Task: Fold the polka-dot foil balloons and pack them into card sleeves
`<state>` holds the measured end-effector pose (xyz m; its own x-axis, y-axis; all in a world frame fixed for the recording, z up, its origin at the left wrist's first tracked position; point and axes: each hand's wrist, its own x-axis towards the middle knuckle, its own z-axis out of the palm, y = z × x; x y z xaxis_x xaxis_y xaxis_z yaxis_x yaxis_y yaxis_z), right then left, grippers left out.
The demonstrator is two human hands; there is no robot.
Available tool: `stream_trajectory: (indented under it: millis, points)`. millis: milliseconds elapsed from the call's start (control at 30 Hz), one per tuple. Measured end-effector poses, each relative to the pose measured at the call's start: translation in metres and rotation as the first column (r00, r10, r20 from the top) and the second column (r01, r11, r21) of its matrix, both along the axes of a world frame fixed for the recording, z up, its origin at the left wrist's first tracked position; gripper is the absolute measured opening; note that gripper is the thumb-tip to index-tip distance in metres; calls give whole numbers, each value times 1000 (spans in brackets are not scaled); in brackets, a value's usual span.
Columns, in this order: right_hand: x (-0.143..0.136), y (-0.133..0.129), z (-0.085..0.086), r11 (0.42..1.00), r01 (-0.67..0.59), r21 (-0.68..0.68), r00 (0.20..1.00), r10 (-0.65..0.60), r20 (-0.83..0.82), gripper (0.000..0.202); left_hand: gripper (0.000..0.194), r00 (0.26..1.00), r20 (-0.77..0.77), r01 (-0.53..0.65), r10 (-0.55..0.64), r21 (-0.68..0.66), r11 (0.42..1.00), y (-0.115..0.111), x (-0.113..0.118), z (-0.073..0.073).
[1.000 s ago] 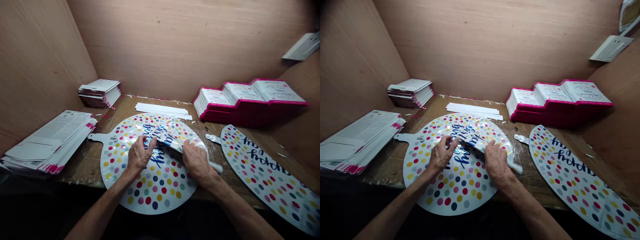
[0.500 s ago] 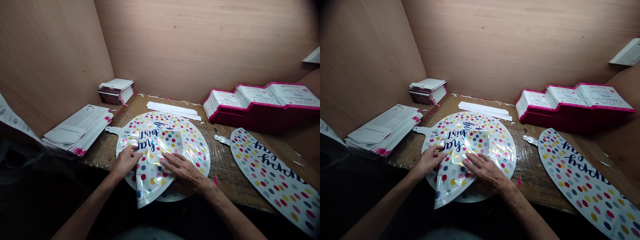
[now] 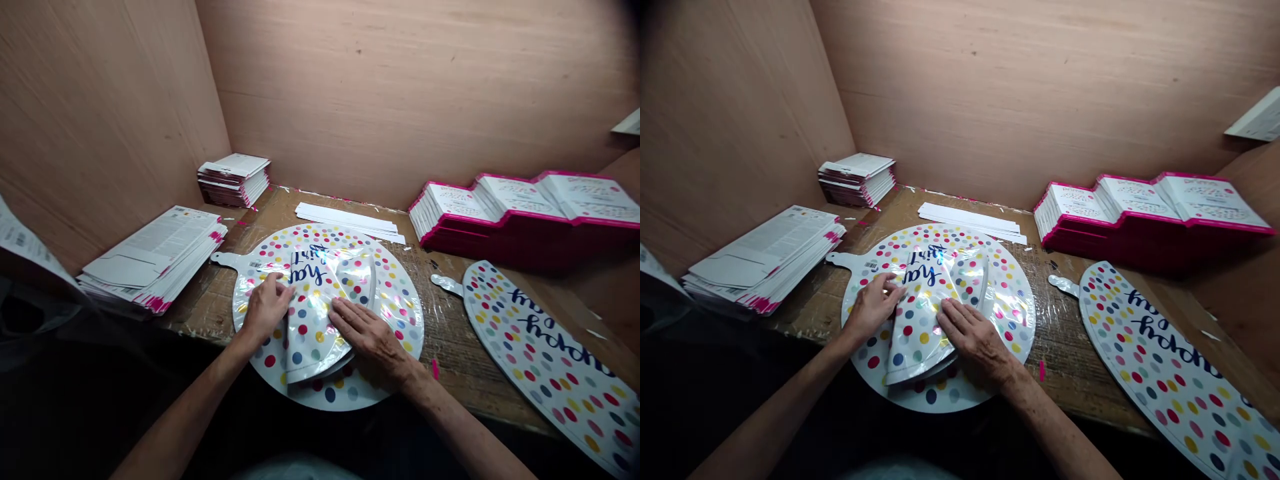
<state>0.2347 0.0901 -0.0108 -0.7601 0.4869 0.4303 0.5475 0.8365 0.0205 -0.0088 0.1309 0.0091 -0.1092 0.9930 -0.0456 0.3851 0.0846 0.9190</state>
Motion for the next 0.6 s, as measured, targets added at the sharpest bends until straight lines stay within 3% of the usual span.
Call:
stream_trajectory:
  millis: [33,100,167,233,333,433,533,600]
  points:
    - [0,0,2,1000,-9,-25,1000,9,25,44,31,990,-131,57,-41,118,991,-5,-5,-2]
    - [0,-1,10,993,-20,-115,996,29,81,44,42,910,-369,300,-190,266,916,-14,-18,-7]
    - [0,3,19,975,-24,-222,990,54,128,50,52,754,-578,535,-313,262,803,-21,-29,-12]
    - [-1,14,30,938,-9,-345,989,60,136,51,57,668,-662,596,-339,204,776,-23,-37,-16]
    - [-6,43,42,822,118,-557,992,-71,106,35,54,692,-658,535,-298,190,823,-22,-38,-21]
    - [-21,79,45,657,341,-672,929,-345,134,24,32,837,-519,327,-172,223,918,-16,-28,-23]
    - [-43,107,41,570,590,-572,779,-588,217,24,31,946,-324,35,29,188,982,-11,-15,-22]
    - [-52,114,38,563,679,-471,716,-650,254,37,40,966,-230,-87,115,127,988,-9,-11,-21]
